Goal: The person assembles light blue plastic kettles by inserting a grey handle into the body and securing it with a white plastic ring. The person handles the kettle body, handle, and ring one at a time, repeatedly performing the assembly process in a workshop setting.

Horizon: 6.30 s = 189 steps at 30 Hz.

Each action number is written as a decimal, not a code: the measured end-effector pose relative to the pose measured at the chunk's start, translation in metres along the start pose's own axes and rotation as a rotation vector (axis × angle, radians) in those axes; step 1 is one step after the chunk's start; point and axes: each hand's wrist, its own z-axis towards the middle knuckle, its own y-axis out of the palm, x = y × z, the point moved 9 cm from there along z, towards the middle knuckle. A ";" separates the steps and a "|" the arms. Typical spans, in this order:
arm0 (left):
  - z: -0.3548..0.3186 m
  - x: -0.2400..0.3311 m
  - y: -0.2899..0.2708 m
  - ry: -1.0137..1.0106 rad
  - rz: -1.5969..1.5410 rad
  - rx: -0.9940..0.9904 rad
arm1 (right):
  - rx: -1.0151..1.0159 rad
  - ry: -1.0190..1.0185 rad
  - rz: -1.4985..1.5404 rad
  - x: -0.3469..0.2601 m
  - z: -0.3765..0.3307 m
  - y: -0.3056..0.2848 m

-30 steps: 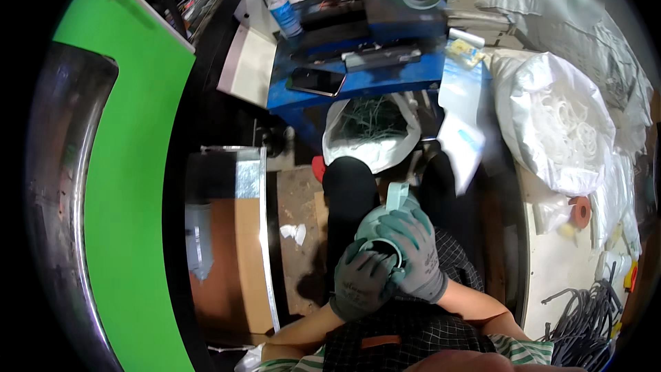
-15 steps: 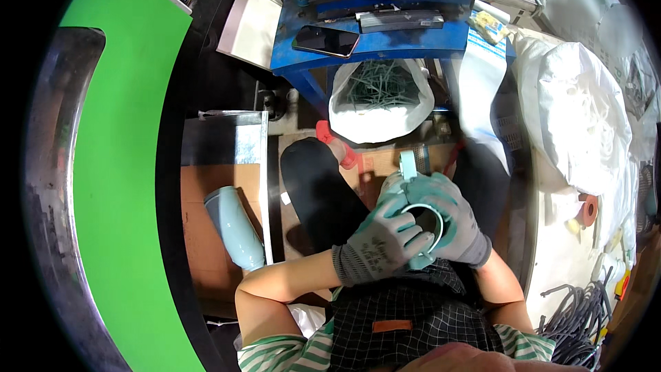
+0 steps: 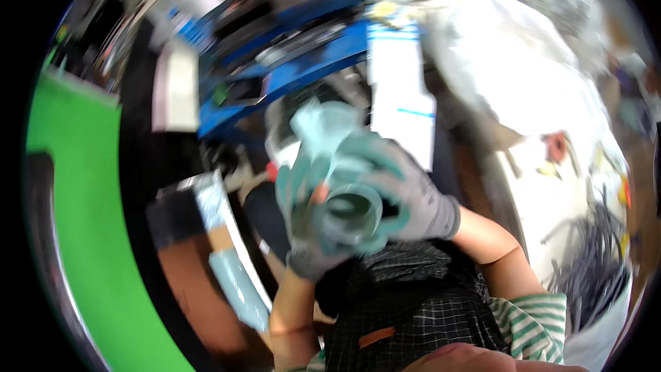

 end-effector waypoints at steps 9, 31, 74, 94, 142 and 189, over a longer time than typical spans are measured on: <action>-0.033 0.007 0.029 -0.313 -0.561 -0.084 | 0.506 0.531 -0.298 0.072 -0.085 -0.192; -0.015 0.058 0.029 0.252 0.257 -0.015 | 0.112 0.008 -0.382 -0.011 -0.015 -0.125; 0.054 0.059 0.059 0.315 0.742 -0.686 | -0.298 -0.305 -0.637 -0.030 -0.054 0.053; 0.028 0.052 0.063 0.320 0.484 -0.973 | -0.665 -0.048 -0.359 -0.045 -0.070 0.053; 0.129 -0.054 0.123 0.172 0.339 -0.314 | 0.505 0.910 0.776 0.191 -0.075 -0.032; -0.102 -0.120 -0.016 -0.615 -0.496 0.132 | -0.068 1.123 0.972 0.012 -0.253 -0.009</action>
